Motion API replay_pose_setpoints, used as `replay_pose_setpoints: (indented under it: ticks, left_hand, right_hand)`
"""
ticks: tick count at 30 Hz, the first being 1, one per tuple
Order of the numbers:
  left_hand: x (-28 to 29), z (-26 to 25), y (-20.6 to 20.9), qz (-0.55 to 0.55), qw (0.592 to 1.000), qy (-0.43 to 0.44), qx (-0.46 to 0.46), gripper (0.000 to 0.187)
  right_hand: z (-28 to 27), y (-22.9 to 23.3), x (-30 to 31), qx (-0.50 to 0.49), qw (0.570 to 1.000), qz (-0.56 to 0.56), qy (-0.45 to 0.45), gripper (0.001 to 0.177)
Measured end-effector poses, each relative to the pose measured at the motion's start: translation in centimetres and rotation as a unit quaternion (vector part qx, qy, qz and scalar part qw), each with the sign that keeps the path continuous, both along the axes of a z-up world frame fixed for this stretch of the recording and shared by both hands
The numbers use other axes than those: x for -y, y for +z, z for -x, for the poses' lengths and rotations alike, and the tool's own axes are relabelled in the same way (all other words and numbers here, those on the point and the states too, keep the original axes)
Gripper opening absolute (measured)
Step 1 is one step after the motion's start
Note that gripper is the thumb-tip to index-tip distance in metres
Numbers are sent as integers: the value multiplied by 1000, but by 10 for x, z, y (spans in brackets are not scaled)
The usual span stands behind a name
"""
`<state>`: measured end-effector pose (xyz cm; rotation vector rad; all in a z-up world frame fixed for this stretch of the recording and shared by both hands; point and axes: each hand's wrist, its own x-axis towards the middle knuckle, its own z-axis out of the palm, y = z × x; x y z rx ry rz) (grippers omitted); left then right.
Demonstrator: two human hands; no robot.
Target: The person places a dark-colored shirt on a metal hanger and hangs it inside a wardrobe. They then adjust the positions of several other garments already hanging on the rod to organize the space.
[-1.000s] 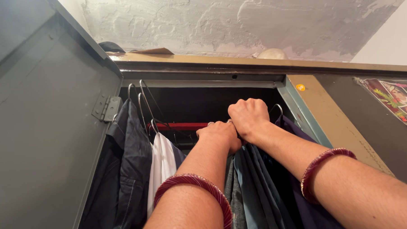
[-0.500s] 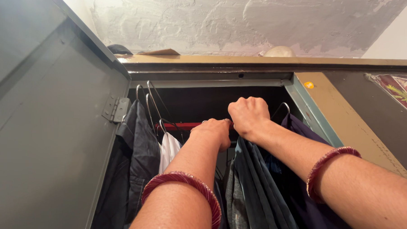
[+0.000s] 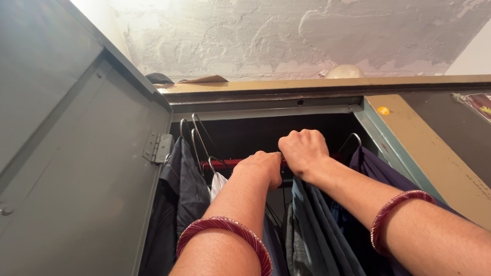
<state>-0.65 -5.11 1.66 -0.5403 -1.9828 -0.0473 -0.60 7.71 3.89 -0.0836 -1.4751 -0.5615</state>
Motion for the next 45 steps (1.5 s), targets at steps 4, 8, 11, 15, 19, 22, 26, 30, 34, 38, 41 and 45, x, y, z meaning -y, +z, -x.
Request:
replay_pose_setpoints:
  ticks: [4,8,11,15,19,22,26,30,34,38,41,45]
  left_hand:
    - [7,-2,0,-2,1000,18,12,60]
    - [4,4,0,8,1000,10,3,51]
    - [0,9,-3,13,1000,-2,9,47]
    - [3,9,-6,-2,1000,-22,6,63]
    - [2,10,-11,5,1000,-17,18,67]
    - [0,11,-13,3,1000,-22,18,62]
    - [5,7,-12,7,999,-23,24,66]
    - [9,4,-9,10,1000,-18,12,47]
    - [9,9,-6,-1,1000,-18,9,48]
    - [20,12,-6,-5,1000,-6,20,52]
    - [30,12,-8,-11,1000,-6,23,55]
    - [34,15,-12,-12,1000,-5,3,58]
  right_hand:
    - [1,-1,1,8,1000,10,3,7]
    - [9,0,5,-37,999,-13,23,5]
    - [10,3,9,10,1000,-4,-15,10]
    - [5,-1,8,16,1000,-1,-23,7]
    - [-7,-6,11,36,998,32,32,17]
    - [-13,-5,16,56,996,46,45,24]
    - [-10,-1,15,54,997,38,34,10]
    - [3,1,17,20,999,28,29,5]
    - [8,3,19,28,1000,9,6,5]
    - [15,1,33,9,999,28,42,5]
    - [15,-1,43,16,999,30,35,7]
    - [10,-7,52,26,997,54,44,12]
